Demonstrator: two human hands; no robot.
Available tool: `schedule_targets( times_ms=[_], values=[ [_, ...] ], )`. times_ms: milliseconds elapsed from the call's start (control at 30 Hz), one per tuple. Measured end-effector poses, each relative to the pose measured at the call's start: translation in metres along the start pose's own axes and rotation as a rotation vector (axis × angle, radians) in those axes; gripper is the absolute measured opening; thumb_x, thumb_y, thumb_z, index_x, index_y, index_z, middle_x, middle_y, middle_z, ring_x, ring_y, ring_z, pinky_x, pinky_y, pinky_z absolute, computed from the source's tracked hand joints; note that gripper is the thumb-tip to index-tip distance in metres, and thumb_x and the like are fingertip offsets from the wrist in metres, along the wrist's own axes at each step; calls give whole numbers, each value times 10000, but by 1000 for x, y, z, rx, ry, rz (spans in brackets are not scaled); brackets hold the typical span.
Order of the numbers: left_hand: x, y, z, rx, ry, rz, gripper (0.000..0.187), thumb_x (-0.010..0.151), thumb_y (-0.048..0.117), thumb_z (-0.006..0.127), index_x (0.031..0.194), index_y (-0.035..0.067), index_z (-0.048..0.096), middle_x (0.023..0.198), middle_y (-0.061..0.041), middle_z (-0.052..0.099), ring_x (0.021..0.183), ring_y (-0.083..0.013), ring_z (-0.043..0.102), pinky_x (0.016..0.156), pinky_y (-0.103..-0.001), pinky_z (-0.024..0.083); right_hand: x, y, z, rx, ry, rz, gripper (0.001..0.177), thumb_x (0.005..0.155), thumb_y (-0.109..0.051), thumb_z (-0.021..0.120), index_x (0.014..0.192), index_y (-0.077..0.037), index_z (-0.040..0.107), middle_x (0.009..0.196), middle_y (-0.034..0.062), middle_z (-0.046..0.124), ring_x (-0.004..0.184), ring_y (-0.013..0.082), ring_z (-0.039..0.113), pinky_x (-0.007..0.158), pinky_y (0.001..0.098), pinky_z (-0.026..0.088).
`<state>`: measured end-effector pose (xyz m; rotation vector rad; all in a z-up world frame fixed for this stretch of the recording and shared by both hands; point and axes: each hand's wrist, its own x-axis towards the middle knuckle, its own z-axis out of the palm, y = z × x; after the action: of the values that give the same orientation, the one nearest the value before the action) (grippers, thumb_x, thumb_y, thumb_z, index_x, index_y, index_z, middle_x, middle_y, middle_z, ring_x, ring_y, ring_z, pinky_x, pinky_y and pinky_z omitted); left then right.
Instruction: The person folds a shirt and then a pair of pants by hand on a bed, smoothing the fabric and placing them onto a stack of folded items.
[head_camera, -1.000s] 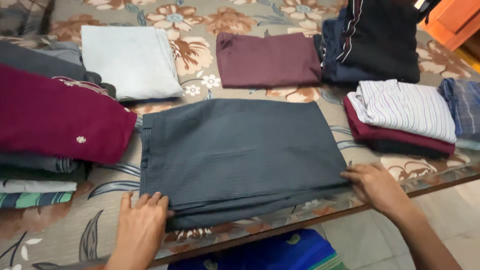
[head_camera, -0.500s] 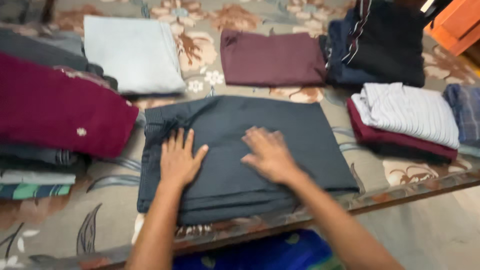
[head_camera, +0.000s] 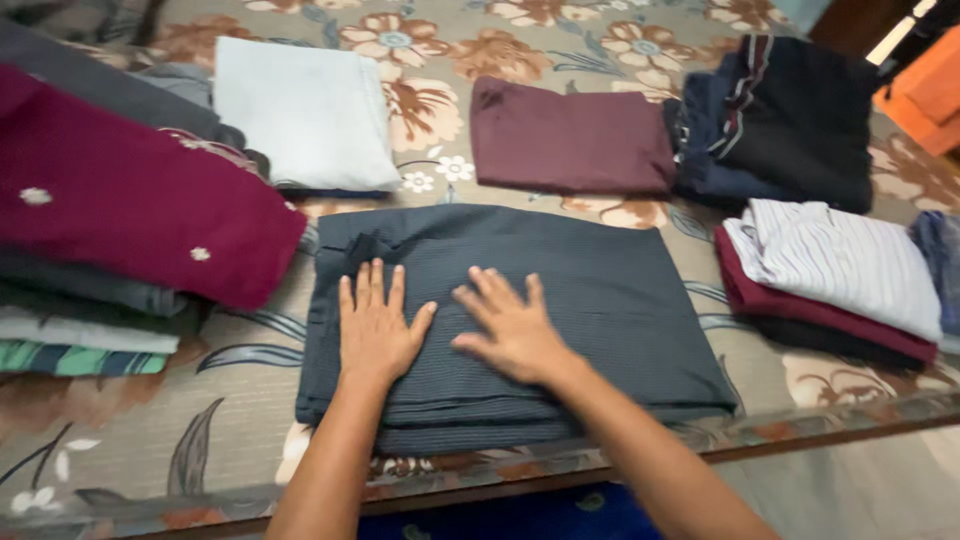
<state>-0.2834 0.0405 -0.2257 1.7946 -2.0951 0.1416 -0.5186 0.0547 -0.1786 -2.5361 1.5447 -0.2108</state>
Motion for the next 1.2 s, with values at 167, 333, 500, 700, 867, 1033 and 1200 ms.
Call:
schedule_targets(
  times_ms=[167, 333, 500, 700, 867, 1033, 1200],
  values=[
    [9, 19, -7, -54, 59, 40, 872, 919, 692, 448, 1500, 41, 441, 1607, -243, 310, 1519, -374, 225, 1229, -536, 72, -30, 120, 0, -120, 184, 419, 793, 961, -661, 410, 1579, -173, 318, 1678, 108, 184, 1546, 277, 149, 1172, 629, 45],
    [37, 104, 8, -309, -53, 331, 909, 924, 719, 471, 1483, 3, 438, 1585, -279, 306, 1504, -427, 209, 1207, -574, 101, -39, 158, 40, -146, 255, 403, 763, 973, -647, 401, 1573, -176, 370, 1679, 109, 248, 1552, 271, 195, 1196, 632, 83],
    [88, 10, 26, -69, -128, 95, 853, 953, 734, 418, 1484, 68, 469, 1609, -233, 340, 1498, -439, 264, 1225, -590, 128, -38, 158, 37, -118, 268, 401, 732, 976, -619, 416, 1558, -175, 403, 1673, 111, 265, 1551, 273, 200, 1194, 631, 76],
    [105, -88, 20, 378, 60, -75, 755, 989, 638, 340, 1514, 106, 446, 1575, -184, 381, 1514, -359, 240, 1210, -639, -14, -38, 152, 35, -127, 297, 372, 720, 993, -596, 413, 1569, -163, 409, 1669, 128, 293, 1545, 286, 232, 1209, 603, 103],
    [90, 2, -18, 30, 33, 130, 879, 967, 641, 456, 1547, -12, 350, 1655, -246, 272, 1572, -389, 162, 1258, -596, 36, -36, 147, 31, -110, 314, 379, 714, 989, -598, 427, 1550, -156, 421, 1658, 135, 300, 1542, 285, 230, 1198, 621, 97],
    [23, 71, -7, -233, -14, 242, 941, 964, 683, 455, 1513, -69, 315, 1604, -302, 204, 1518, -432, 156, 1197, -564, 72, -38, 147, 35, -120, 326, 372, 714, 990, -599, 423, 1552, -157, 424, 1660, 136, 305, 1539, 284, 237, 1203, 620, 105],
    [9, 3, -4, -41, -174, -48, 955, 956, 694, 381, 1546, -52, 303, 1637, -245, 260, 1521, -348, 213, 1220, -491, 104, -37, 151, 37, -110, 339, 364, 720, 998, -596, 421, 1562, -150, 419, 1664, 144, 305, 1542, 288, 239, 1206, 615, 105]
  ],
)
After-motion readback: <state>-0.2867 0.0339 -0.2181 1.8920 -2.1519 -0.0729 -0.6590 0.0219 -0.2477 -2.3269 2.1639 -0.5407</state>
